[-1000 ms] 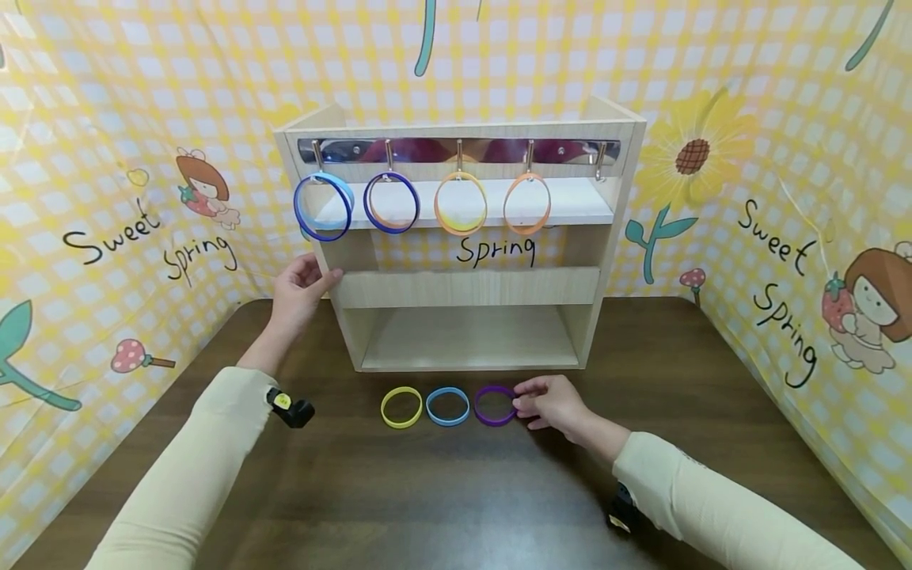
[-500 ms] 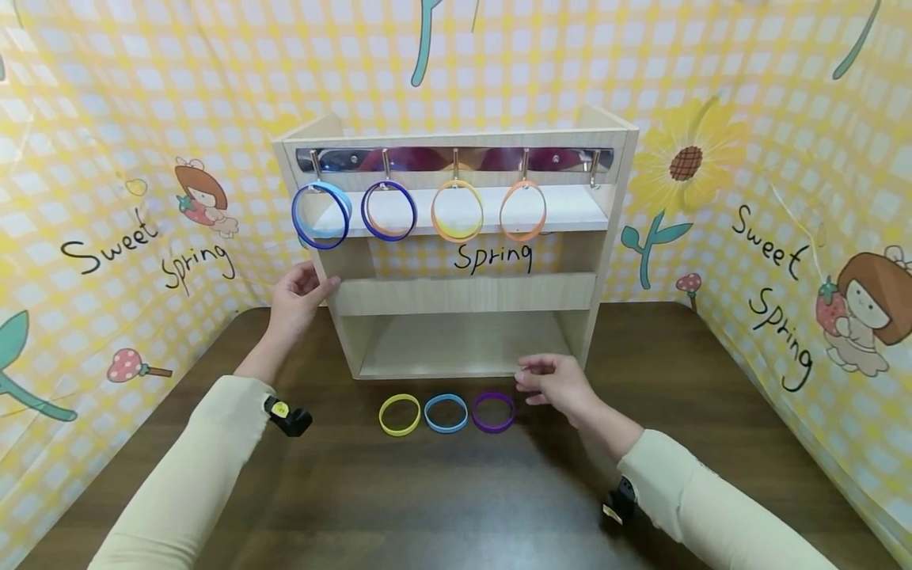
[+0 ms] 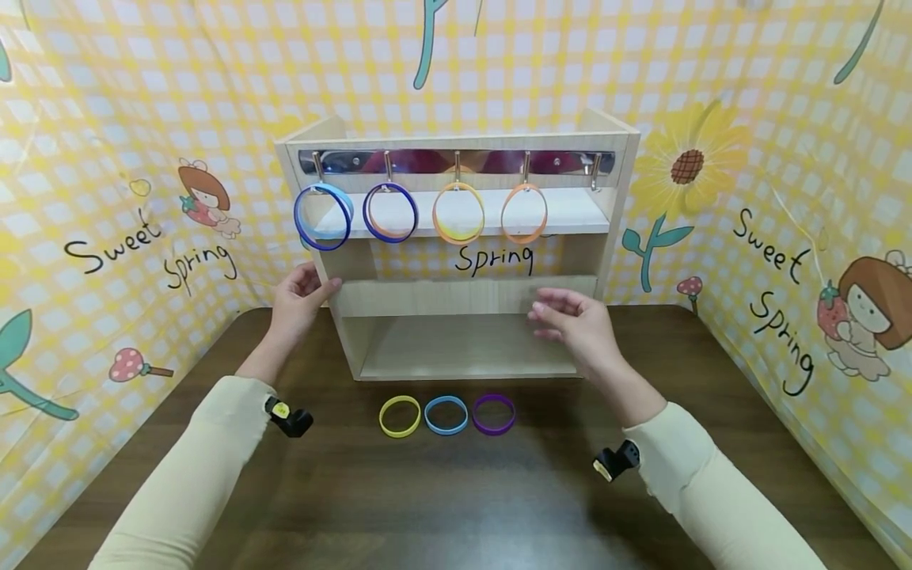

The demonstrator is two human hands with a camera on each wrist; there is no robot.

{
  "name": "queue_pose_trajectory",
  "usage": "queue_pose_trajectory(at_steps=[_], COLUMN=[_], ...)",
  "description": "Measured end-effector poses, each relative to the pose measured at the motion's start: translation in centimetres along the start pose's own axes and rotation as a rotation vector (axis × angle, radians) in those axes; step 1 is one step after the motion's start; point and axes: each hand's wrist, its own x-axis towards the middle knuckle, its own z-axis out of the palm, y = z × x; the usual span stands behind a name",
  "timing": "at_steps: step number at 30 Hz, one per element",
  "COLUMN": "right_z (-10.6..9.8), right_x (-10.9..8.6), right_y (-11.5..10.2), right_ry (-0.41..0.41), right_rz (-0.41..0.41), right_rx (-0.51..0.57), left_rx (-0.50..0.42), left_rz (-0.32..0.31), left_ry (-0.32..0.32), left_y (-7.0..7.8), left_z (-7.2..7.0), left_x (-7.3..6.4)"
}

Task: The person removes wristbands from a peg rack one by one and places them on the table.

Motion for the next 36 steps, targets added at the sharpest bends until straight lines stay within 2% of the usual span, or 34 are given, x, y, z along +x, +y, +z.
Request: queue_pose_trajectory(at_steps=[4,7,14,25,36], right_z=[0.1,0.2,0.7,1.2,1.9], right_x=[0.4,0.7,1.9,3.1,3.8], right_y=[-2.1,-3.2,-4.8,-6.5,-6.6], right_ry=[0.016,0.036,0.115,0.132,0.126], right_rz=[-0.044,-0.065,-0.11,-0.072,-0.06], right_rx=[0.097,0.131,0.117,0.146,0.164], left_rx=[-0.017,-0.017,0.013,0.0,0.015], left_rz=[0.007,0.015,0.003,0.003,0.012], left_ry=[-0.001,0.001,0.003,-0.002,-0.001], left_y=[-0.1,-0.1,0.0,0.0,0.0], left_z=[-0.1,0.0,-0.1,-0.1,-0.1], left_x=[0.0,0.0,-0.1,0.0,0.0])
